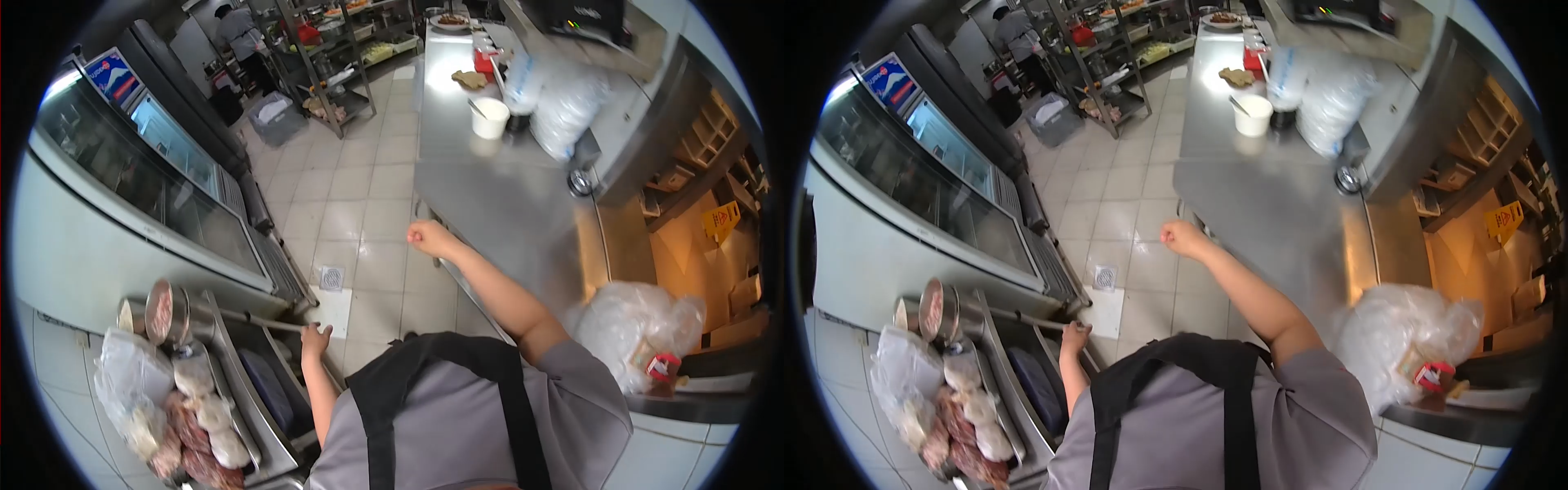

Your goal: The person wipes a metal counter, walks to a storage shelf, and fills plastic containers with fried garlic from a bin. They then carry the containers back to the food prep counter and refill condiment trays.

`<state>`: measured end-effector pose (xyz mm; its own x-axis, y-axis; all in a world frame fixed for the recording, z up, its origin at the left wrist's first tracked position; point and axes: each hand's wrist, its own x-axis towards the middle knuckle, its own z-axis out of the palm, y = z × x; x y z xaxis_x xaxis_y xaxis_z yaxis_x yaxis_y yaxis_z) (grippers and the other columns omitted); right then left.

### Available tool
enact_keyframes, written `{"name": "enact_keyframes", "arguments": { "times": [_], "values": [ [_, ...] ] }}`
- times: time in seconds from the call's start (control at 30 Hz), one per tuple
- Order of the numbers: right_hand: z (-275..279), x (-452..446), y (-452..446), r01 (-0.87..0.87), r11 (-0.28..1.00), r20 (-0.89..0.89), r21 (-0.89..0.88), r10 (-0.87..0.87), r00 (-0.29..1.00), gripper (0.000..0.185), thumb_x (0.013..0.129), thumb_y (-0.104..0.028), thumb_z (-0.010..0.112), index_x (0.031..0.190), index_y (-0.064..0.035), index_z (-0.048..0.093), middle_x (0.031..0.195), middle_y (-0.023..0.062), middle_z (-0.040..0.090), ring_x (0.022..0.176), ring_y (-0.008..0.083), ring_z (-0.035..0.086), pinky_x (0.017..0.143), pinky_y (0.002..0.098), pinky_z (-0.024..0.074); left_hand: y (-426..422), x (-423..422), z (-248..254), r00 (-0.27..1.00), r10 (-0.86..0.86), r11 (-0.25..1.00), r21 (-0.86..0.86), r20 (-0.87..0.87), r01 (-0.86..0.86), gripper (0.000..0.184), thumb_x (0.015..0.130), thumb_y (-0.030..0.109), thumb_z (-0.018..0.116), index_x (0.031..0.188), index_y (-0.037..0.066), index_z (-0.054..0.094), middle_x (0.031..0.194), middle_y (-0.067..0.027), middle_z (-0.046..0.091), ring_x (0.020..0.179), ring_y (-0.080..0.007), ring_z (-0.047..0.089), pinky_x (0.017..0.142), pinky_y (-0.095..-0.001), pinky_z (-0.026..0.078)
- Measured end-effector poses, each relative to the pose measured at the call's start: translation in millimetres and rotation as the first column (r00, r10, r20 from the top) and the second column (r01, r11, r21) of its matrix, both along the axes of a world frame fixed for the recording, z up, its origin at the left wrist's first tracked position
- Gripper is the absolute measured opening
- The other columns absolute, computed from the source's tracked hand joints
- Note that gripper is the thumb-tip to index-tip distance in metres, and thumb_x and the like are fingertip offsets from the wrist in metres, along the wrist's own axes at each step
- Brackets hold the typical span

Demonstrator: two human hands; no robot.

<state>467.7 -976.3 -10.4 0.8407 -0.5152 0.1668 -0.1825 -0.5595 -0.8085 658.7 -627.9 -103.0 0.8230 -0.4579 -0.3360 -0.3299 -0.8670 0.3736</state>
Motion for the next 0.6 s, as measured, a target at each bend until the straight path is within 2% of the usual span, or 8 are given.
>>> {"name": "enact_keyframes", "arguments": {
  "times": [0.1, 0.27, 0.33, 0.37, 0.47, 0.53, 0.57, 0.6],
  "values": [
    [25, 43, -43, -0.051, 0.997, -0.162, 0.060, 0.061, 0.985, 0.007, 0.074, -0.003, 0.057, 0.080, -0.0060, 0.060, 0.078, 0.0095, 0.058, 0.071, 0.0222, 0.058, 0.064, 0.0330, 0.0458, -84, 67, 22, 0.976, -0.215, 0.954, -0.207, 0.040, 0.219, 0.048, 0.079, 0.036, 0.063, 0.111, 0.002, 0.057, 0.119, -0.0211, 0.048, 0.113, -0.0385, 0.044, 0.095, -0.0425, 0.038],
    [37, 129, -175, 0.179, 0.984, 0.218, 0.014, -0.178, 0.960, 0.007, 0.075, -0.012, 0.061, 0.076, -0.0059, 0.062, 0.078, 0.0085, 0.059, 0.070, 0.0202, 0.058, 0.063, 0.0309, 0.0461, -216, 132, 68, 0.870, -0.491, 0.869, -0.050, 0.039, 0.493, 0.043, 0.079, 0.033, 0.063, 0.112, 0.004, 0.057, 0.118, -0.0210, 0.048, 0.114, -0.0374, 0.043, 0.095, -0.0417, 0.037],
    [52, 150, -246, 0.361, 0.930, 0.215, 0.072, -0.368, 0.905, 0.008, 0.074, -0.014, 0.062, 0.074, -0.0056, 0.062, 0.078, 0.0095, 0.059, 0.071, 0.0222, 0.059, 0.064, 0.0321, 0.0467, -260, 165, 47, 0.861, -0.508, 0.847, -0.163, 0.030, 0.506, 0.044, 0.079, 0.033, 0.062, 0.111, 0.004, 0.057, 0.118, -0.0213, 0.048, 0.113, -0.0370, 0.043, 0.095, -0.0422, 0.037],
    [51, 159, -280, 0.456, 0.876, 0.145, 0.159, -0.478, 0.866, 0.008, 0.073, -0.014, 0.062, 0.073, -0.0053, 0.062, 0.078, 0.0100, 0.059, 0.072, 0.0243, 0.059, 0.066, 0.0334, 0.0473, -274, 186, 26, 0.858, -0.509, 0.834, -0.206, 0.068, 0.511, 0.044, 0.078, 0.035, 0.063, 0.111, 0.006, 0.058, 0.117, -0.0211, 0.049, 0.111, -0.0366, 0.045, 0.094, -0.0418, 0.037],
    [38, 180, -379, 0.807, 0.580, 0.328, -0.109, -0.746, 0.580, 0.015, 0.071, -0.011, 0.060, 0.085, -0.0082, 0.062, 0.096, 0.0109, 0.057, 0.094, 0.0301, 0.054, 0.077, 0.0372, 0.0451, -280, 258, -49, 0.838, -0.517, 0.849, -0.016, 0.172, 0.527, 0.046, 0.077, 0.037, 0.065, 0.111, 0.007, 0.058, 0.113, -0.0214, 0.052, 0.109, -0.0365, 0.046, 0.095, -0.0429, 0.036],
    [26, 185, -434, 0.879, 0.466, 0.306, -0.098, -0.826, 0.472, 0.021, 0.070, -0.009, 0.058, 0.091, -0.0099, 0.062, 0.103, 0.0111, 0.055, 0.101, 0.0316, 0.051, 0.081, 0.0377, 0.0436, -266, 283, -56, 0.882, -0.470, 0.849, 0.276, 0.008, 0.450, 0.059, 0.077, 0.052, 0.056, 0.115, 0.008, 0.057, 0.116, -0.0235, 0.053, 0.113, -0.0376, 0.045, 0.097, -0.0464, 0.034],
    [20, 190, -467, 0.947, 0.303, 0.325, -0.108, -0.889, 0.321, 0.023, 0.071, -0.007, 0.057, 0.094, -0.0084, 0.061, 0.106, 0.0127, 0.054, 0.102, 0.0308, 0.051, 0.084, 0.0382, 0.0424, -253, 312, -73, 0.861, -0.494, 0.781, 0.373, -0.121, 0.501, 0.061, 0.077, 0.055, 0.052, 0.115, 0.008, 0.058, 0.121, -0.0210, 0.052, 0.113, -0.0381, 0.046, 0.097, -0.0449, 0.035],
    [15, 193, -495, 0.985, 0.124, 0.337, -0.119, -0.928, 0.158, 0.026, 0.073, -0.005, 0.055, 0.098, -0.0070, 0.061, 0.109, 0.0143, 0.053, 0.103, 0.0301, 0.050, 0.086, 0.0387, 0.0412, -248, 328, -70, 0.934, -0.304, 0.840, 0.409, -0.190, 0.356, 0.058, 0.076, 0.055, 0.053, 0.111, 0.010, 0.061, 0.121, -0.0182, 0.052, 0.109, -0.0384, 0.048, 0.096, -0.0434, 0.036]
  ]
}}
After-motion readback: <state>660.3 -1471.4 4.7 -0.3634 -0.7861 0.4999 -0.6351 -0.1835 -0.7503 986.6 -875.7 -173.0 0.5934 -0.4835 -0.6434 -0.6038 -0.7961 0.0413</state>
